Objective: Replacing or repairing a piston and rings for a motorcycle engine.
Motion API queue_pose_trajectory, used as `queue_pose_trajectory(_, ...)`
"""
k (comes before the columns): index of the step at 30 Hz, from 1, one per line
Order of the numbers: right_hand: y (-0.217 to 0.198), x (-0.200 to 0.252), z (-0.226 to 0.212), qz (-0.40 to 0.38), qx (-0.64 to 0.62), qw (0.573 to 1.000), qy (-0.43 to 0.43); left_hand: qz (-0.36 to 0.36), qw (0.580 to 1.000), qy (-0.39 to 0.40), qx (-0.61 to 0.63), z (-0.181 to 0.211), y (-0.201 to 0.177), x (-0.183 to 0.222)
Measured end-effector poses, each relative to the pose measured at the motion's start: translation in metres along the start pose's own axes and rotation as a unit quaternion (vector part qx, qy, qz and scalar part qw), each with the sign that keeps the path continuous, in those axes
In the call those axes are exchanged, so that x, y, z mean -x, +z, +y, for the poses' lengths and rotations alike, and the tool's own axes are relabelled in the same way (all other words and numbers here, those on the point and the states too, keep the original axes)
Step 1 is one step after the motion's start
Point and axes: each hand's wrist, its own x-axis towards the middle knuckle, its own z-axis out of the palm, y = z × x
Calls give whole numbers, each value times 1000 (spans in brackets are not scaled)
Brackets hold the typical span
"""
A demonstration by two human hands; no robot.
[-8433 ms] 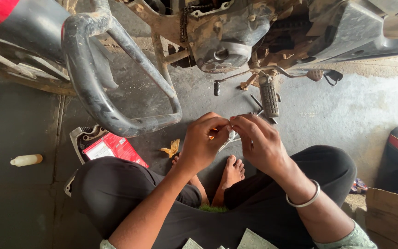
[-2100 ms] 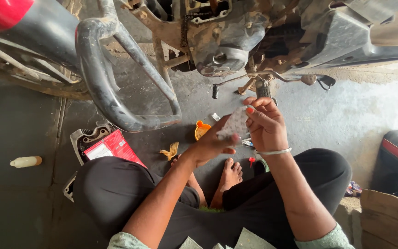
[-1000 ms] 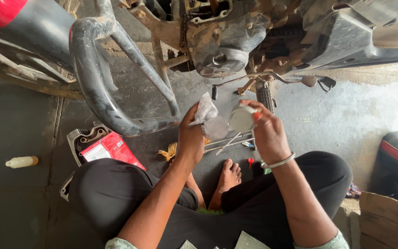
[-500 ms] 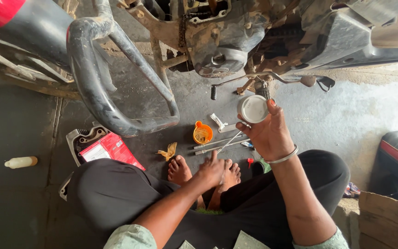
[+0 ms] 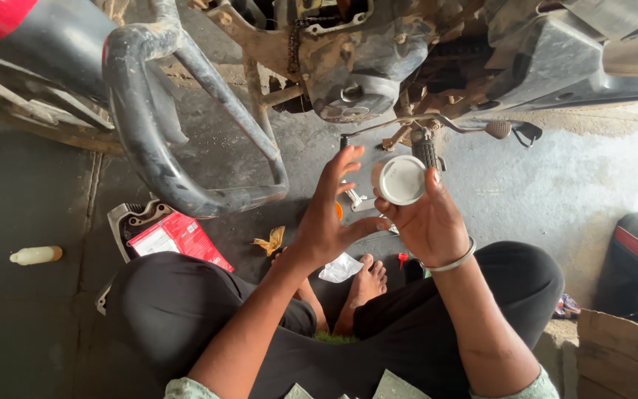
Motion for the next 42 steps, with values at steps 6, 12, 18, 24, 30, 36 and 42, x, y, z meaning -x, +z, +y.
queue_pose_trajectory(6,-15,-2,19,-75,19,997,-8,-21,996,87,-29,27,-3,-9)
queue_pose_trajectory(12,-32,0,41,-144,-53,988,3,-36,995,74,-64,32,-14,-10)
queue_pose_trajectory(18,-21,-9,28,-134,-15,990,38,-37,994,41,-94,35,-21,-10)
queue_pose_trajectory(24,-26,-14,18,25,665,746,-40,-46,996,-1,-72,54,-48,-3)
queue_pose_trajectory(30,-91,-50,102,-80,570,814,-77,-15,986,-111,123,18,-34,6)
queue_pose_trajectory(36,-194,-134,207,-211,433,867,-128,-8,968,-143,206,-5,-22,6)
queue_pose_trajectory(42,-171,-120,244,-51,-205,977,-9,-18,977,-148,152,-16,-29,8)
